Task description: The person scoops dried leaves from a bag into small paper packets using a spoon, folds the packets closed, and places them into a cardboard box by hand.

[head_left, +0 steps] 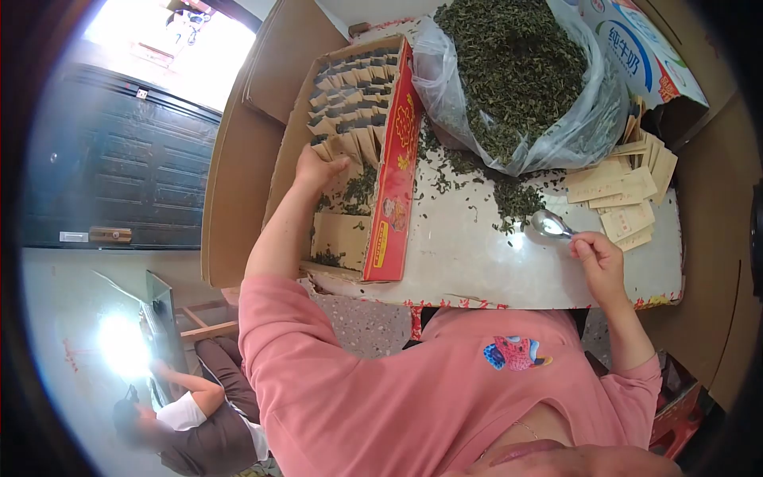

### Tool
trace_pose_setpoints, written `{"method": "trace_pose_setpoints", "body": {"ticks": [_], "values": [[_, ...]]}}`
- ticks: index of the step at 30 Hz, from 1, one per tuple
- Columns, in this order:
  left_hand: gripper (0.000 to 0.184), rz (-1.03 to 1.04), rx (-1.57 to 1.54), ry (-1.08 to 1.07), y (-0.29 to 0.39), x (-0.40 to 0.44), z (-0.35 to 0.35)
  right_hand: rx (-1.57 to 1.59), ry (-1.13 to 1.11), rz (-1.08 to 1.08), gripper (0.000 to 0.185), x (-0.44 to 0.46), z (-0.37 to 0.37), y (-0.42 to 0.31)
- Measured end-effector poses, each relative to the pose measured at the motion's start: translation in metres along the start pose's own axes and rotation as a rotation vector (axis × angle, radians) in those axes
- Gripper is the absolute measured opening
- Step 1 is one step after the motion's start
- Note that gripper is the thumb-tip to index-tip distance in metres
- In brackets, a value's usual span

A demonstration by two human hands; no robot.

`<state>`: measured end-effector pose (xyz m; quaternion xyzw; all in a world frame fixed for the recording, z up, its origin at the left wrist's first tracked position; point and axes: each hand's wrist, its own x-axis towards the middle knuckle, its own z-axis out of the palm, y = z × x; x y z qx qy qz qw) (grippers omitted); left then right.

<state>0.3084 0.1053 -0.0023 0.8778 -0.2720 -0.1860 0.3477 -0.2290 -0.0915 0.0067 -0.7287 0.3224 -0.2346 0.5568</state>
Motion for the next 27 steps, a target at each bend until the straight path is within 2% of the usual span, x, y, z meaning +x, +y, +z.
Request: {"method": "trace_pose_setpoints", "body": {"ticks": [7, 10, 13, 15, 17, 19, 21, 23, 26, 27], "values": [[0.063, -0.035, -0.042, 0.047, 0.018, 0.009, 0.014, 0.028, 0.007, 0.06, 0.014, -0.004, 0.008, 0.005], [0.058, -0.142, -0.054, -0.011, 0.022, 0.012, 0.015, 0.042, 0.016, 0.067, 0.015, -0.006, 0.01, 0.009], [0.052, -0.129, 0.104, 0.024, 0.059, -0.009, 0.005, 0.063, 0.009, 0.089, 0.016, -0.007, 0.01, 0.012], [0.047, -0.198, 0.296, -0.05, 0.083, -0.015, -0.009, 0.034, 0.016, 0.075, 0.015, -0.009, 0.011, 0.014], [0.041, -0.143, 0.204, 0.121, 0.143, -0.055, -0.011, 0.032, 0.029, 0.077, 0.015, -0.011, 0.012, 0.014], [0.035, 0.077, -0.073, 0.28, 0.115, -0.036, -0.015, 0.028, 0.044, 0.079, 0.015, -0.012, 0.013, 0.018], [0.028, 0.14, -0.307, 0.118, 0.174, -0.076, -0.004, 0.02, 0.055, 0.014, 0.016, -0.014, 0.014, 0.024], [0.024, 0.182, -0.557, -0.283, 0.229, -0.125, 0.017, 0.019, 0.067, 0.013, 0.016, -0.013, 0.015, 0.022], [0.017, 0.312, -0.567, -0.966, 0.292, -0.192, 0.041, 0.035, 0.096, -0.005, 0.014, -0.013, 0.019, 0.018], [0.02, 0.488, -0.576, -1.174, 0.306, -0.203, 0.054, 0.052, 0.122, -0.02, 0.013, -0.014, 0.02, 0.018]]}}
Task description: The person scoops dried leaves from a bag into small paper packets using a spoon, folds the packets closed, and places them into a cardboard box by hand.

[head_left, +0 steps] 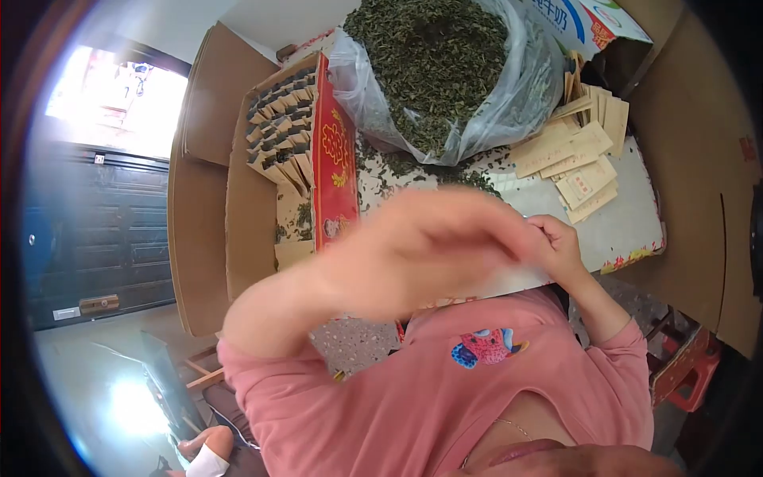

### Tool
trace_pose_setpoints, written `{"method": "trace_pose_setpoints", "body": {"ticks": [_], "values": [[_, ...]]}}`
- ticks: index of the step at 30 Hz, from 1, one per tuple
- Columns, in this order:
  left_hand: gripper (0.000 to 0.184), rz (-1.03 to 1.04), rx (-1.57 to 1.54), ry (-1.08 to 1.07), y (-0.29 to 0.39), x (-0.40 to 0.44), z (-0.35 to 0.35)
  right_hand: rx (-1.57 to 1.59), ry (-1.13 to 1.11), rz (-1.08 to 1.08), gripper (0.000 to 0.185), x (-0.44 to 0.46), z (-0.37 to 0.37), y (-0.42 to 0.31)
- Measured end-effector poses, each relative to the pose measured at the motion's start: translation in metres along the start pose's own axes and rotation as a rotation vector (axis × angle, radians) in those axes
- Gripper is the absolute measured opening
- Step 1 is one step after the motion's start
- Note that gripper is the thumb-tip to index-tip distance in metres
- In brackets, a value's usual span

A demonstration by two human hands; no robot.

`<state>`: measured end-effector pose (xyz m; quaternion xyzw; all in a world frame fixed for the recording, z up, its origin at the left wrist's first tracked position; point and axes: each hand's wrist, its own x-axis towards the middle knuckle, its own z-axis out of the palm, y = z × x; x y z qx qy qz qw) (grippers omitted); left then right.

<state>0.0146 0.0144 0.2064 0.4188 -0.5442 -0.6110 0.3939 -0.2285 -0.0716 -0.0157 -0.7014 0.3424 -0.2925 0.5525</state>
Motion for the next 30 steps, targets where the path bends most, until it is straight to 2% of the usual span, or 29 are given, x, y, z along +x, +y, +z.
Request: {"method": "trace_pose_setpoints", "body": {"ticks": [2, 4, 5, 7, 11, 14, 16, 19, 23, 26, 28, 29, 30], "values": [[0.025, 0.417, -0.16, -0.244, -0.017, 0.032, 0.04, 0.054, 0.021, 0.046, 0.013, -0.005, 0.004, 0.013], [0.026, 0.449, -0.47, -0.385, -0.015, 0.047, 0.08, 0.072, 0.037, 0.062, 0.013, -0.008, 0.002, 0.014], [0.026, 0.443, -0.476, -0.388, -0.013, 0.053, 0.092, 0.074, 0.041, 0.068, 0.013, -0.01, 0.002, 0.01], [0.022, 0.34, -0.774, -0.543, -0.01, 0.063, 0.109, 0.081, 0.047, 0.05, 0.014, -0.013, 0.002, 0.007], [0.02, 0.336, -0.715, -0.645, -0.008, 0.073, 0.112, 0.007, 0.021, -0.024, 0.013, -0.014, -0.001, 0.011], [0.021, 0.357, -0.779, -0.593, -0.014, 0.071, 0.113, 0.06, 0.018, -0.008, 0.013, -0.012, 0.0, 0.013], [0.022, 0.467, -0.718, -0.511, -0.018, 0.073, 0.11, 0.016, -0.008, 0.005, 0.012, -0.009, -0.002, 0.008], [0.02, 0.566, -0.711, -0.512, -0.025, 0.078, 0.107, 0.016, -0.004, 0.0, 0.012, -0.009, -0.003, 0.009], [0.017, 0.591, -0.691, -0.526, -0.024, 0.088, 0.105, -0.011, 0.002, -0.035, 0.013, -0.01, -0.006, 0.007], [0.017, 0.488, -0.752, -0.477, -0.022, 0.093, 0.115, 0.017, -0.005, -0.03, 0.013, -0.008, -0.003, 0.007], [0.015, 0.651, -0.771, -0.511, -0.028, 0.099, 0.124, 0.019, 0.01, -0.044, 0.013, -0.009, -0.003, 0.009], [0.015, 0.651, -0.775, -0.516, -0.006, 0.094, 0.137, 0.016, 0.015, -0.042, 0.013, -0.009, -0.004, 0.008], [0.018, 0.435, -0.828, 0.183, 0.035, 0.083, 0.159, 0.014, 0.014, -0.037, 0.012, -0.009, -0.005, 0.007]]}}
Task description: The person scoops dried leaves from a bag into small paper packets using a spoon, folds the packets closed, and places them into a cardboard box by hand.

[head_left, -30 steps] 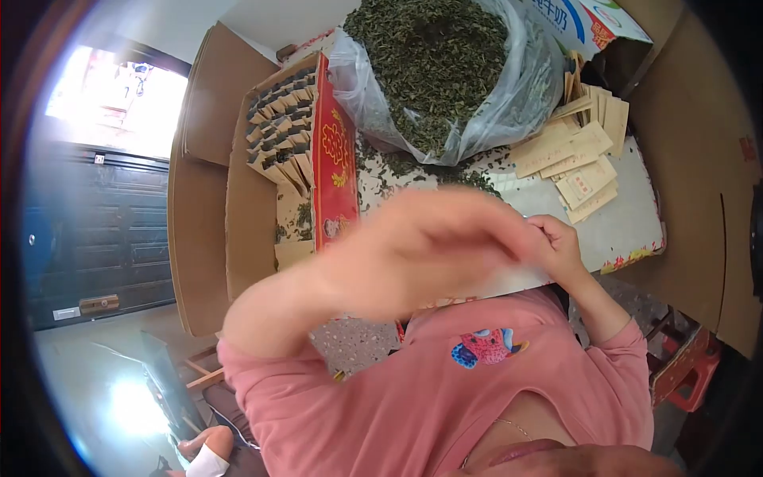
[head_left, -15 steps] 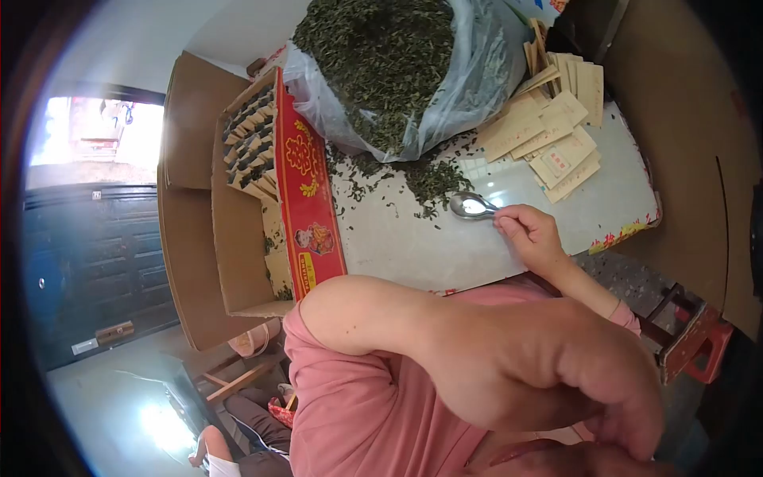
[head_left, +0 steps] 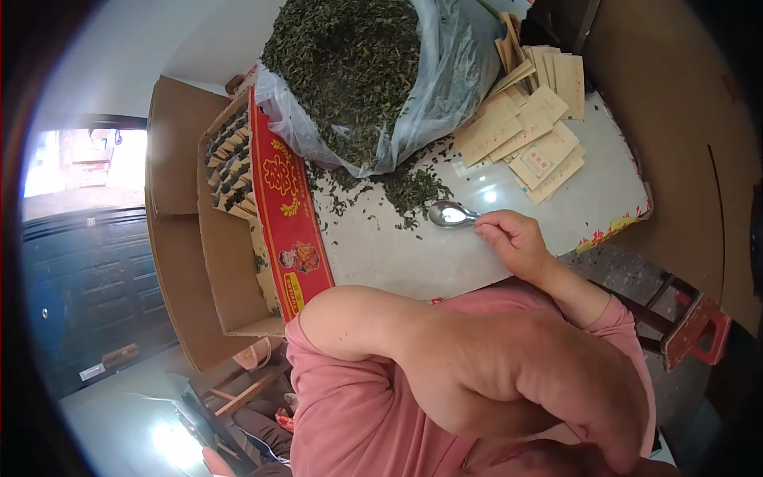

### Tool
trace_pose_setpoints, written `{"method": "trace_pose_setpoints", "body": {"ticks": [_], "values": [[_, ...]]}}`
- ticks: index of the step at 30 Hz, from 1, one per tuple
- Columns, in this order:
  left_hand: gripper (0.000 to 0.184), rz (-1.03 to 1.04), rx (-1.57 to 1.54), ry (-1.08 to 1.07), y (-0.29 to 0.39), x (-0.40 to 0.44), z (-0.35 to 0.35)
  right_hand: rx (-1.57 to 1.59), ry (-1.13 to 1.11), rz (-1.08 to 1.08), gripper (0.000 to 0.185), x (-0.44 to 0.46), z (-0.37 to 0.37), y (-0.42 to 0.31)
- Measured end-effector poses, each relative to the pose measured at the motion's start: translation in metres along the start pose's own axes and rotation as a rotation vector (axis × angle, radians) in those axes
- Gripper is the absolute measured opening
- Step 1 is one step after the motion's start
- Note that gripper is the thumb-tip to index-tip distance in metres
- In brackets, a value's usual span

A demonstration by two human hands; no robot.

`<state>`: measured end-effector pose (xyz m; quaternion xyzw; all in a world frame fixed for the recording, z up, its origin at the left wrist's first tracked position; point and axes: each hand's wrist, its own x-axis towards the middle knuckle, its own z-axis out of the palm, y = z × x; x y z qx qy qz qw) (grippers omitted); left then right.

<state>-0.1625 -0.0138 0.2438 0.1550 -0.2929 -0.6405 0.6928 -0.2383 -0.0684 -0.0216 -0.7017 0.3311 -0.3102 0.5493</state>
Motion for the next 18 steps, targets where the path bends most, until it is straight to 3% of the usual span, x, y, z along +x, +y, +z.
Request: {"method": "trace_pose_setpoints", "body": {"ticks": [1, 3, 7, 9, 10, 11, 13, 18], "values": [[0.018, -0.002, -0.002, -0.004, 0.0, -0.007, 0.003, -0.001, -0.002, 0.004, 0.012, 0.001, 0.0, -0.001], [0.039, 0.003, 0.267, 0.527, -0.001, -0.013, 0.001, 0.01, 0.002, 0.011, 0.012, 0.001, 0.0, -0.001], [0.008, -0.22, 0.741, -0.132, 0.01, 0.043, -0.089, 0.086, 0.013, 0.119, 0.013, -0.002, 0.004, 0.006], [0.023, -0.321, 0.963, -0.476, -0.003, 0.059, -0.121, -0.192, 0.029, -0.207, 0.013, 0.002, 0.002, 0.01], [0.026, -0.105, 1.376, -0.359, -0.028, 0.075, -0.146, -0.105, -0.057, -0.053, 0.013, 0.001, -0.003, 0.009], [0.022, 0.193, 1.854, -0.288, -0.046, 0.09, -0.171, -0.11, -0.056, -0.059, 0.013, 0.001, -0.003, 0.005], [0.015, 0.361, 2.197, -0.201, -0.062, 0.115, -0.205, -0.008, -0.014, 0.013, 0.014, 0.001, 0.0, -0.001], [0.012, 0.222, 2.481, -0.13, -0.086, 0.14, -0.221, 0.018, 0.035, -0.025, 0.013, 0.0, 0.001, 0.0]]}}
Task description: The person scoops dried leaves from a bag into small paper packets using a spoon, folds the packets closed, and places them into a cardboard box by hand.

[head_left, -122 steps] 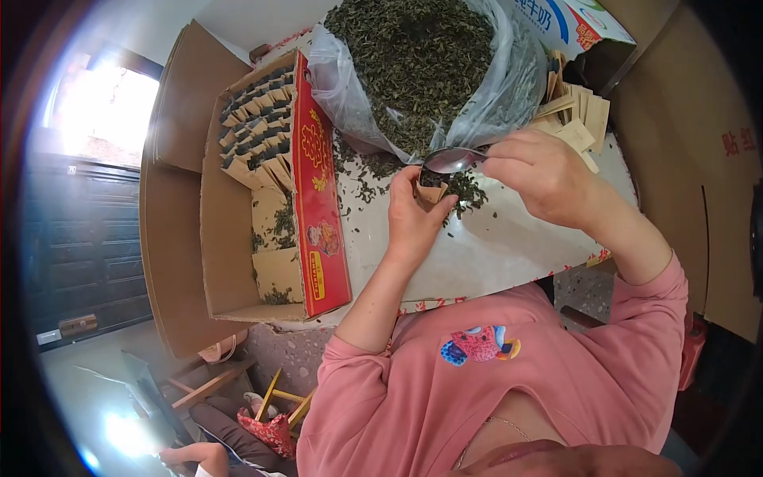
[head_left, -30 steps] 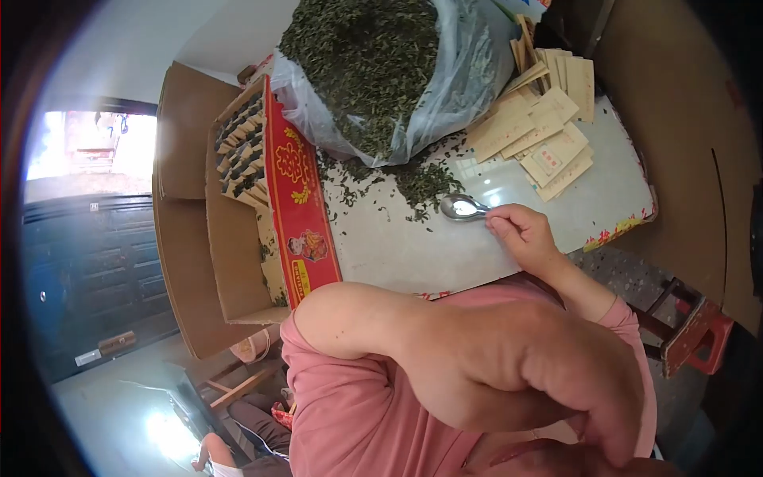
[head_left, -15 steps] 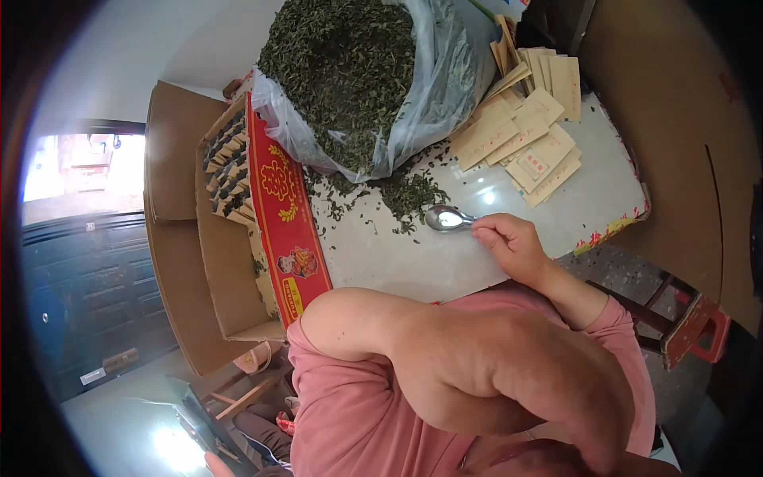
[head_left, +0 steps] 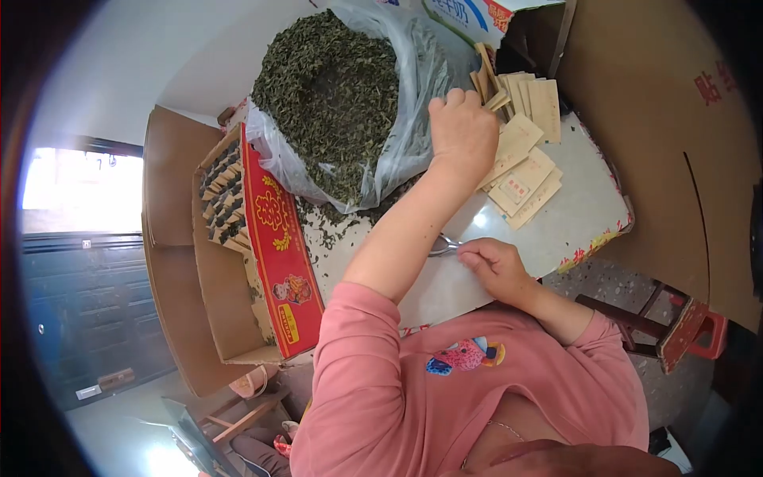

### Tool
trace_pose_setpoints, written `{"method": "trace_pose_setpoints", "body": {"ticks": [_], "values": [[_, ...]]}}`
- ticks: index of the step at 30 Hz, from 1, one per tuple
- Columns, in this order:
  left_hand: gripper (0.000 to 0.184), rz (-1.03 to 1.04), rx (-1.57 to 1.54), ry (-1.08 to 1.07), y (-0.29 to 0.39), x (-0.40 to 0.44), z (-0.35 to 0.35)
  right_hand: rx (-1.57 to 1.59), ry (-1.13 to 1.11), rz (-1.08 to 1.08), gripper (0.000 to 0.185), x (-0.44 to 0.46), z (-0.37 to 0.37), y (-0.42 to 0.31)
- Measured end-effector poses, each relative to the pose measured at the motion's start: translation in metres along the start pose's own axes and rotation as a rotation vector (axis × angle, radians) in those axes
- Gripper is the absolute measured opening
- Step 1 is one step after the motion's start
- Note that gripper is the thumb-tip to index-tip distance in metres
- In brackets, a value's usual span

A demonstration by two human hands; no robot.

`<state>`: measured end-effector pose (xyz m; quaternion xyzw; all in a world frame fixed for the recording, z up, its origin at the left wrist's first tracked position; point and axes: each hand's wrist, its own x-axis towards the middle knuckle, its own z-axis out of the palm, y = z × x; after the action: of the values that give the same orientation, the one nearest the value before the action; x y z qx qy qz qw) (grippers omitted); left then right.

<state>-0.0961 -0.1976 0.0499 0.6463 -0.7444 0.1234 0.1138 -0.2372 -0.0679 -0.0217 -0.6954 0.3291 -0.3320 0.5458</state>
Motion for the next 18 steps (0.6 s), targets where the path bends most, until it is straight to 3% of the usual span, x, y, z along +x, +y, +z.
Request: {"method": "trace_pose_setpoints", "body": {"ticks": [4, 11, 14, 16, 18], "values": [[0.014, 0.008, 0.081, -0.169, 0.01, 0.01, -0.001, -0.045, -0.035, 0.009, 0.013, 0.001, -0.002, 0.0], [0.013, -0.014, 0.026, -0.141, 0.011, 0.013, 0.005, -0.047, -0.033, -0.004, 0.013, 0.0, 0.0, 0.003], [0.01, -0.018, -0.034, -0.033, 0.008, 0.005, -0.006, -0.056, -0.034, -0.005, 0.014, 0.001, -0.001, 0.001], [0.006, -0.036, -0.145, 0.188, 0.005, -0.008, -0.019, -0.056, -0.035, 0.001, 0.014, 0.001, -0.001, 0.001], [0.005, -0.061, -0.28, 0.274, -0.001, -0.027, -0.034, -0.054, -0.039, 0.006, 0.014, 0.001, -0.001, 0.0]]}}
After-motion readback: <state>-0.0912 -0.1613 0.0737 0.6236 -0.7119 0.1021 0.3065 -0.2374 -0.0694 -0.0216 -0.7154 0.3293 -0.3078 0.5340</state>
